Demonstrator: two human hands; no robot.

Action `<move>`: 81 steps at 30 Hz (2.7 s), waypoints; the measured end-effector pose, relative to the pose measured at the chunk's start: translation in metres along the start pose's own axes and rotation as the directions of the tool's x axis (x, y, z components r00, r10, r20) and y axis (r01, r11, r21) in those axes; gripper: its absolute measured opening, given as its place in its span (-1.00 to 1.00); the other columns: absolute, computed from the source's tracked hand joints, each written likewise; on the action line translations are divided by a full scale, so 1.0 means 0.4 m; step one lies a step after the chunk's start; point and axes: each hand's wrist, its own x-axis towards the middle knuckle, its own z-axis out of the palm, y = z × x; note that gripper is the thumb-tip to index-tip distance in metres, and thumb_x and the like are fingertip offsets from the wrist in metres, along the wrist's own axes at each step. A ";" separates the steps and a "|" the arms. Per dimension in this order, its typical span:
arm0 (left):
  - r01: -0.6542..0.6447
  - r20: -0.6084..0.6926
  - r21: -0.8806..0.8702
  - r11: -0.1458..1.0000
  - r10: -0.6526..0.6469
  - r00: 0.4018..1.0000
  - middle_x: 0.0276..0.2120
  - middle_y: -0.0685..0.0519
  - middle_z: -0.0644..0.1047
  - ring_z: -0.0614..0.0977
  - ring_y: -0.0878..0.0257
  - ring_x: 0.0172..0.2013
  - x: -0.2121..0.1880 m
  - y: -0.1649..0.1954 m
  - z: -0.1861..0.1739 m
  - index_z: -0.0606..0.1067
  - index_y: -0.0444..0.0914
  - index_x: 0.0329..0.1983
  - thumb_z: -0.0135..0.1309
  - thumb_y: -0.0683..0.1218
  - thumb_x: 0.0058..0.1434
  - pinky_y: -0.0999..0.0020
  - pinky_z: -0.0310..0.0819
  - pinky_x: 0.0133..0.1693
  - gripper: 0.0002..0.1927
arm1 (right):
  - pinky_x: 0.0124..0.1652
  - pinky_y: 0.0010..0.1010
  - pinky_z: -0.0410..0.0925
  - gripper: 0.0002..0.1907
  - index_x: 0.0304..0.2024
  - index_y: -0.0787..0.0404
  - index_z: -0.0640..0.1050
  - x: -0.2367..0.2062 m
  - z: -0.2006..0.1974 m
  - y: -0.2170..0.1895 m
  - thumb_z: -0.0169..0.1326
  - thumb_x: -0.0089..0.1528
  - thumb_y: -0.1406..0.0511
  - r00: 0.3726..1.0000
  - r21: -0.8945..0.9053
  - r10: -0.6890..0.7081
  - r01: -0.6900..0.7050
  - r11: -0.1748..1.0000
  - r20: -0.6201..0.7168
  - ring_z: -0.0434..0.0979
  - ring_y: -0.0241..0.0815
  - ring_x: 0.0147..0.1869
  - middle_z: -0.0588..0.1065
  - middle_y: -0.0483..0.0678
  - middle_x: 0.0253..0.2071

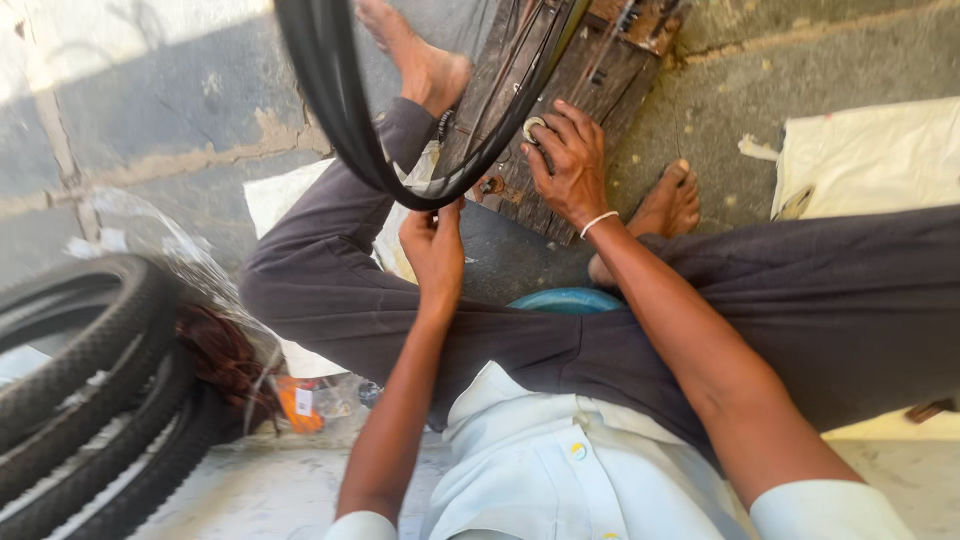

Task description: The person inserts spokes into a bicycle rim and tightens them by hand using a small tool while the wheel is mounted on a stand.

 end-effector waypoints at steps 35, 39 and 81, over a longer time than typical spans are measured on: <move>-0.179 0.096 0.060 0.982 0.173 0.980 -0.08 -0.03 0.60 0.62 0.30 -0.09 -0.041 0.057 -0.027 0.46 -0.37 0.17 0.28 -0.04 0.28 0.43 0.50 -0.16 -0.51 | 0.34 0.05 0.11 -0.77 -0.03 0.24 0.66 -0.036 0.027 0.001 0.20 0.35 0.24 0.999 0.027 0.047 -0.047 0.999 0.017 0.30 0.04 0.43 0.55 0.06 0.10; -0.320 0.173 0.078 0.944 0.303 0.937 0.17 -0.10 0.51 0.60 0.22 0.11 -0.045 0.088 -0.025 0.35 -0.38 0.33 0.27 -0.07 0.30 0.34 0.57 0.03 -0.39 | 0.34 0.05 0.11 -0.77 -0.04 0.25 0.66 -0.038 0.026 -0.002 0.21 0.35 0.24 0.998 0.034 0.053 -0.054 0.998 0.026 0.30 0.05 0.43 0.54 0.06 0.10; -0.862 0.059 0.379 0.338 0.920 0.387 -0.39 0.04 0.54 0.23 0.36 -0.63 0.122 0.527 -0.062 0.58 -0.26 0.12 0.14 -0.16 0.56 0.35 -0.06 -0.51 -0.86 | 0.33 0.02 0.12 -0.73 -0.03 0.26 0.65 -0.014 0.023 -0.003 0.19 0.35 0.21 0.997 0.068 0.078 -0.080 0.995 0.030 0.29 0.06 0.45 0.56 0.06 0.09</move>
